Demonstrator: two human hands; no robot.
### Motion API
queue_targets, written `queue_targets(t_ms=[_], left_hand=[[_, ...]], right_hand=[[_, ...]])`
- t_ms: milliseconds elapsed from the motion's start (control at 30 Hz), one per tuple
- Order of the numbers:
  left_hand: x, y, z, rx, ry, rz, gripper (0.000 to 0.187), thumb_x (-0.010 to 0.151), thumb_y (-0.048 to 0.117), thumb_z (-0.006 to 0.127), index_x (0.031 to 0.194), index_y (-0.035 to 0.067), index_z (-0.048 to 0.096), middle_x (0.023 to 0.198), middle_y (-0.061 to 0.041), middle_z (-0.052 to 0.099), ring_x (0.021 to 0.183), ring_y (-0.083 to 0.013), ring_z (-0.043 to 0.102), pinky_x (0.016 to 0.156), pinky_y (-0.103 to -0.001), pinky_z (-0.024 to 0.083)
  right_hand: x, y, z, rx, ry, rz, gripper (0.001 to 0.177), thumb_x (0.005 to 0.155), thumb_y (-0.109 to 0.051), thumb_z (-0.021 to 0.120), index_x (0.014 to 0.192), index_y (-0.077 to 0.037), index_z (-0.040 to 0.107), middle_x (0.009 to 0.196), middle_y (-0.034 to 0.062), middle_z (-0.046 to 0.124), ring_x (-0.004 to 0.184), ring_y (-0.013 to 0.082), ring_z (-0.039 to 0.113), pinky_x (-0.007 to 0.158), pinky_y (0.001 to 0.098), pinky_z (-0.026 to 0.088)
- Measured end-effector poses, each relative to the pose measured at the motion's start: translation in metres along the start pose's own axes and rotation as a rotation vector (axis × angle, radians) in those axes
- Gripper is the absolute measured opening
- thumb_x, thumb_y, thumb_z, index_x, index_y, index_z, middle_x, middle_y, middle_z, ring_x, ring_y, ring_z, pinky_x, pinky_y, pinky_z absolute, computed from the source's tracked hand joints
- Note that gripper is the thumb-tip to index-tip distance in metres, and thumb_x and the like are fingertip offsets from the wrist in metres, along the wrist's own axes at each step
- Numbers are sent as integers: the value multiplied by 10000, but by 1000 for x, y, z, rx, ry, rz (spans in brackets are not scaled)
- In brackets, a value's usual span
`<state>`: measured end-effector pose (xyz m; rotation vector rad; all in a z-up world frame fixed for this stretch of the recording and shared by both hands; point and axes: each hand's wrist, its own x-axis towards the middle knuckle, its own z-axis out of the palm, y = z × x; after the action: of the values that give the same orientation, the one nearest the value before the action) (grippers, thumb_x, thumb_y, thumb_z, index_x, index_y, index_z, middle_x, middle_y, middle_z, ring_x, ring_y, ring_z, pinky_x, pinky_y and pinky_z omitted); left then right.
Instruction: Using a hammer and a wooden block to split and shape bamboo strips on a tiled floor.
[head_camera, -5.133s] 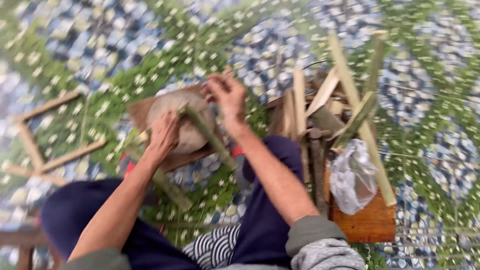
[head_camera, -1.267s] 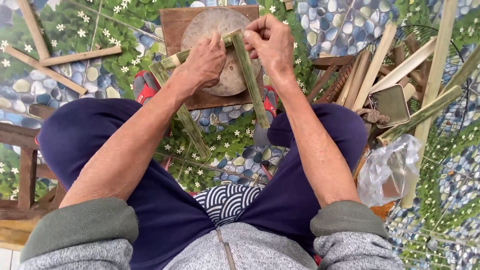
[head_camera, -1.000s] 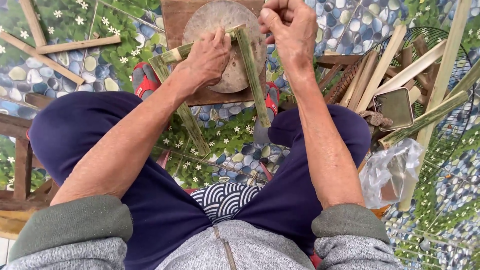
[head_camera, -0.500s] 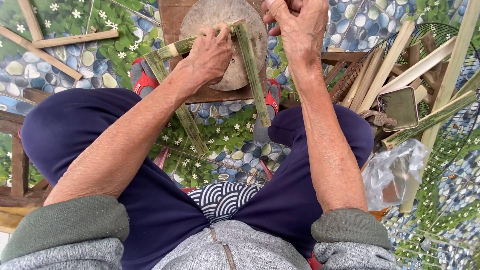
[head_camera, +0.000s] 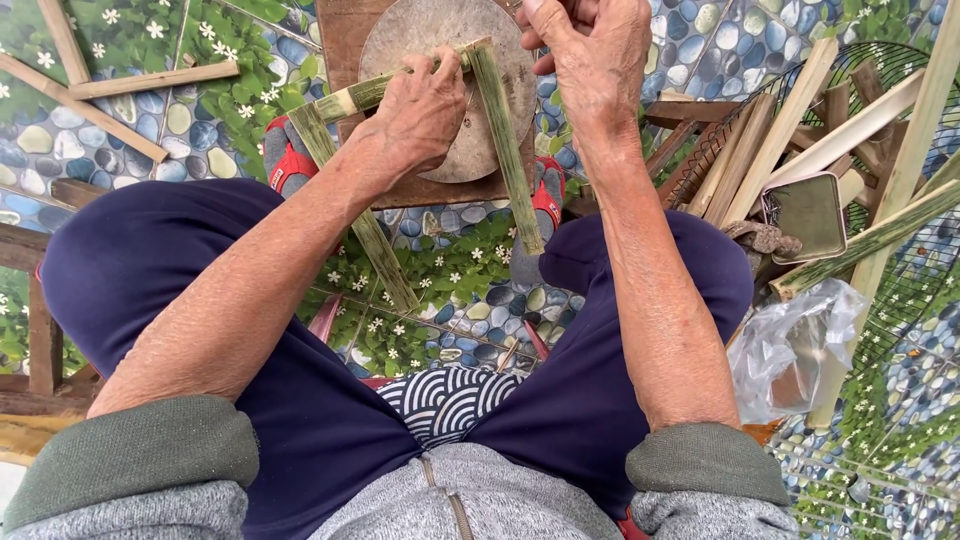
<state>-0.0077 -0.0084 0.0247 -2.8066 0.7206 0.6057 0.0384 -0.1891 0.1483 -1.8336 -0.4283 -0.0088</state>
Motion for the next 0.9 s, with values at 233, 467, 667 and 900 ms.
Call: queue_targets(t_ms=[233, 467, 667, 900], left_hand=[[-2, -1, -6, 29, 18, 14, 529, 1001, 131, 444, 1477, -100, 448, 1419, -336, 349, 1101, -475, 597, 724, -401, 663], [0, 0, 0, 87, 50, 12, 519, 1006, 171, 440, 1451, -95, 475, 1393, -331, 361, 1064, -452, 615, 679, -363, 652], [0, 0, 0, 93, 53, 11, 514, 1008, 199, 451, 1429, -93, 496, 1376, -322, 368, 1064, -463, 625, 674, -363, 649], [0, -1, 2, 109, 88, 21, 520, 976, 189, 478, 1396, -115, 517, 1339, -322, 392, 1030, -450, 638, 630, -328, 636]], right_hand=[[1, -5, 0, 3, -7, 20, 172, 1078, -200, 634, 1090, -34, 679, 897, 91, 731, 770, 156, 742, 587, 266, 661], [1, -4, 2, 5, -7, 13, 177, 1077, -209, 639, 1077, -37, 678, 892, 90, 733, 760, 153, 734, 581, 267, 653], [1, -2, 2, -2, 1, 18, 178, 1066, -196, 641, 1028, -30, 695, 870, 86, 737, 761, 148, 739, 578, 262, 647], [3, -7, 4, 1, 35, 89, 156, 1018, -177, 668, 946, -47, 716, 818, 52, 750, 703, 104, 736, 526, 224, 613]])
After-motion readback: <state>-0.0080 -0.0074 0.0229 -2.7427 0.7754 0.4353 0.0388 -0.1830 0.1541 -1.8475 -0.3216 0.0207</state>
